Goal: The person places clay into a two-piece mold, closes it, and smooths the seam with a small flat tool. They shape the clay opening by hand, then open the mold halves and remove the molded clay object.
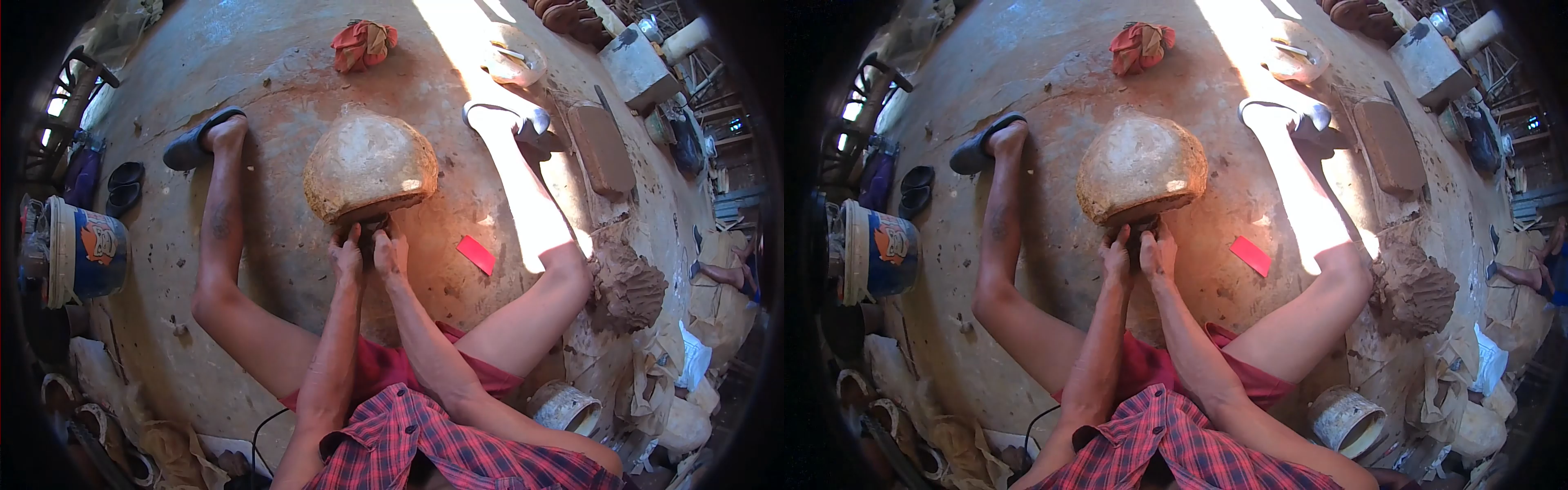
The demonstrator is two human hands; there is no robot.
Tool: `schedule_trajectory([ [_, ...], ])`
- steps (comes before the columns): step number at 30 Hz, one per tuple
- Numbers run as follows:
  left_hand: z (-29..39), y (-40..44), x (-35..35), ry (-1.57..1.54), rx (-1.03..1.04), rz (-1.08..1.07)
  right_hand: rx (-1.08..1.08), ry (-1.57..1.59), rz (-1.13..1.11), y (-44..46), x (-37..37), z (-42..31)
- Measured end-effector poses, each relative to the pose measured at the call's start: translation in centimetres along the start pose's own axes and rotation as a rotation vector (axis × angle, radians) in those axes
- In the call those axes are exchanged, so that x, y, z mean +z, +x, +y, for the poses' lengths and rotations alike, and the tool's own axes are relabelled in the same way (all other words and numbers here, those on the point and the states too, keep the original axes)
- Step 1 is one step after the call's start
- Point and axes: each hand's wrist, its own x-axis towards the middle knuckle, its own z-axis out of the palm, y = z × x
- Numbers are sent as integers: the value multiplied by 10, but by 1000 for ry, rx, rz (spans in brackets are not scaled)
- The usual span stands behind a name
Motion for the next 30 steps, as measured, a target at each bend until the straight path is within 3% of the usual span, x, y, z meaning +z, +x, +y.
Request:
schedule_trajectory([
  [4, 1, 5, -8, 72, -30, -4, -25, -65, 49, -8, 0, 0],
  [6, -5, 15, -18, -202, -109, -169, -228, -98, 151, -13, 2, -2],
  [7, -7, 18, -22, -201, -110, -168, -226, -99, 151, -16, 1, -6],
  [9, -3, 19, -25, -247, -139, -224, -74, 155, -26, -20, 0, -11],
  [16, 13, 23, -38, -254, -314, -282, -98, 144, -111, -29, 1, -8],
  [18, 12, 26, -46, -266, -345, -402, -341, 33, -37, -40, 6, -11],
  [21, 15, 37, -72, -164, -391, -420, -302, -65, -82, -56, 8, -21],
  [25, 44, 22, -80, -299, -475, -488, -334, -53, -154, -78, 12, -36],
  [26, 50, 16, -79, -259, -464, -376, -380, -11, -191, -80, 16, -37],
  [29, 59, 10, -88, -300, -405, -337, -409, 34, -257, -86, 20, -39],
  [30, 66, 4, -93, -388, -409, -435, -490, 8, -264, -87, 23, -39],
])
